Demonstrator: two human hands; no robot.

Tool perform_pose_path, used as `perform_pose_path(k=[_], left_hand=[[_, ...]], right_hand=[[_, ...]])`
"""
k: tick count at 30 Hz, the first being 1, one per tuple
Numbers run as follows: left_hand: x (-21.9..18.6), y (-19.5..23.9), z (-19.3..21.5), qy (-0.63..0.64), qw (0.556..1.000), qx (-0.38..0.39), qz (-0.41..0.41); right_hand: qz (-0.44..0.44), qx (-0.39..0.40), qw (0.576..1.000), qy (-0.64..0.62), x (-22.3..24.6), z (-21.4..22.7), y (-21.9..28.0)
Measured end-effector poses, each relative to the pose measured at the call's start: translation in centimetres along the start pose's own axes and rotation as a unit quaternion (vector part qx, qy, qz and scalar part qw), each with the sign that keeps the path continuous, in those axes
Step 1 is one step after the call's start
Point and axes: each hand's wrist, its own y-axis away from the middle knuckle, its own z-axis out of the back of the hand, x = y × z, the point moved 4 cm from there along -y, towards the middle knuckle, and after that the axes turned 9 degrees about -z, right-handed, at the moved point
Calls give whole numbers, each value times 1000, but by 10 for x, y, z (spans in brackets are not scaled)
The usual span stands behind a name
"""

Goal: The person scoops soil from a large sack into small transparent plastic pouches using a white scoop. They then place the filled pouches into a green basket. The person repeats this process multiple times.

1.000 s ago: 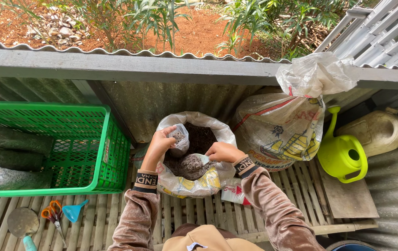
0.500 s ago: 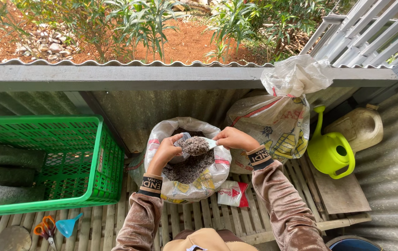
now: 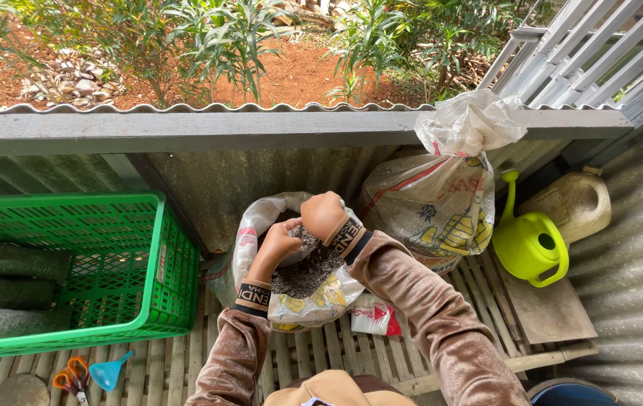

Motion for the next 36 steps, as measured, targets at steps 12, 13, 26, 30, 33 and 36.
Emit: perform_pose_path(k=[12, 13, 26, 30, 33, 36], left_hand=[[-3, 3, 20, 57, 997, -41, 27], [0, 2, 22, 81, 995, -45, 25], [9, -1, 31, 205, 976, -69, 19], [3, 3, 36, 198, 977, -69, 35], [0, 1, 39, 172, 983, -26, 59], [-6, -2, 42, 166, 984, 2, 69]], right_hand=[[-19, -81, 996, 36, 21, 45, 35], [-13, -83, 996, 13, 17, 48, 39], [6, -147, 983, -113, -10, 41, 70], [25, -185, 980, -62, -10, 47, 71], [76, -182, 980, -33, -2, 47, 73], [85, -168, 982, -29, -6, 50, 68]])
